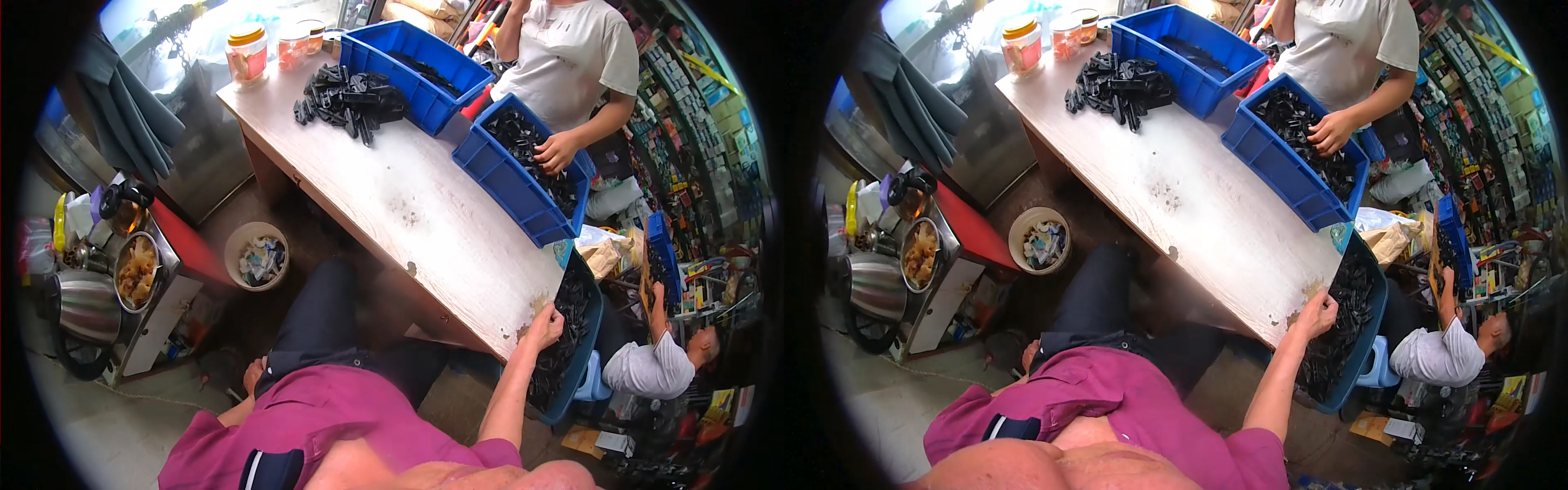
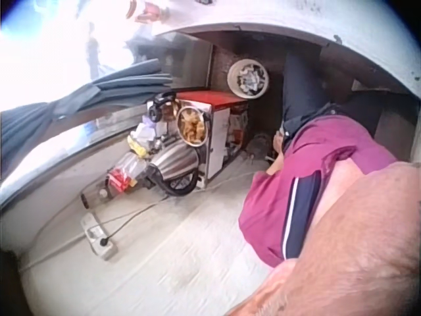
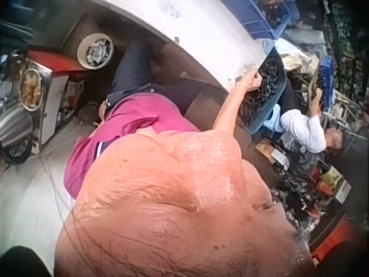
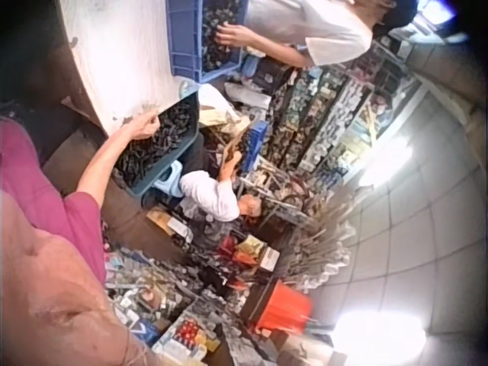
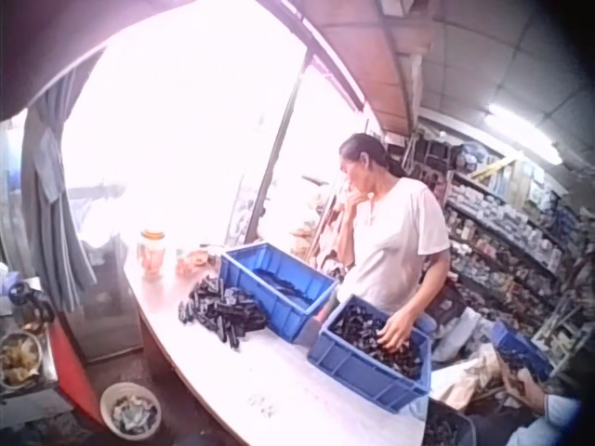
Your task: The person assembles small black plastic components by hand, fitting and snapping clips and pieces together, and takes additional parts from blue storage bins onto the table.
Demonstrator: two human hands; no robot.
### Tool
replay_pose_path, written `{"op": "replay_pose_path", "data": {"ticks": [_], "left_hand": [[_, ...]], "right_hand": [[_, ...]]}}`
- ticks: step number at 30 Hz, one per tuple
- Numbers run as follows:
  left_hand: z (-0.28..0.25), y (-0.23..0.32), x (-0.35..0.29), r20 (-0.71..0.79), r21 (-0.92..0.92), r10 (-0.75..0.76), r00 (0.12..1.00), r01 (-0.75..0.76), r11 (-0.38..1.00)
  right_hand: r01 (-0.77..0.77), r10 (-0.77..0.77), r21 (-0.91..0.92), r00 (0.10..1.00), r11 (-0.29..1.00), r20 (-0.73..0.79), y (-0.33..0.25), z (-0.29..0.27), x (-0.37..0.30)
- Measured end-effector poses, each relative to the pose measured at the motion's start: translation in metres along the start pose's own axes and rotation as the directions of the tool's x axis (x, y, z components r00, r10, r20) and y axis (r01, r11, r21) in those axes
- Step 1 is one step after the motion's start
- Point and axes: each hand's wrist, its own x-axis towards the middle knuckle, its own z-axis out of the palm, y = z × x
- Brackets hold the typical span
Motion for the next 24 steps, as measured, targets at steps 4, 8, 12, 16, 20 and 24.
{"op": "replay_pose_path", "data": {"ticks": [4, 8, 12, 16, 20, 24], "left_hand": [[-0.001, 0.000, -0.003, -0.027, -0.016, 0.031, 0.999, -0.031, 0.999], [-0.003, 0.005, -0.004, -0.034, -0.014, 0.039, 0.999, -0.040, 0.999], [-0.007, 0.008, -0.001, 0.014, 0.006, -0.004, 1.000, 0.003, 1.000], [-0.006, 0.007, -0.003, 0.018, -0.007, 0.009, 1.000, -0.009, 1.000], [-0.005, 0.002, -0.002, 0.017, -0.003, 0.035, 0.999, -0.035, 0.999], [-0.004, 0.005, -0.002, 0.002, -0.015, 0.039, 0.999, -0.039, 0.999]], "right_hand": [[-0.024, 0.025, -0.016, 1.000, 1.000, 0.004, -0.004, -0.001, -0.002], [-0.028, 0.028, 0.002, 1.000, 1.000, 0.011, 0.002, -0.002, 0.000], [-0.014, 0.014, 0.012, 1.000, 1.000, -0.008, 0.008, 0.000, 0.001], [-0.008, 0.008, 0.008, 1.000, 1.000, 0.002, 0.005, 0.000, 0.000], [0.000, 0.000, 0.017, 1.000, 1.000, -0.013, 0.000, 0.000, -0.004], [0.022, -0.022, 0.025, 1.000, 0.999, 0.003, 0.010, 0.000, 0.000]]}}
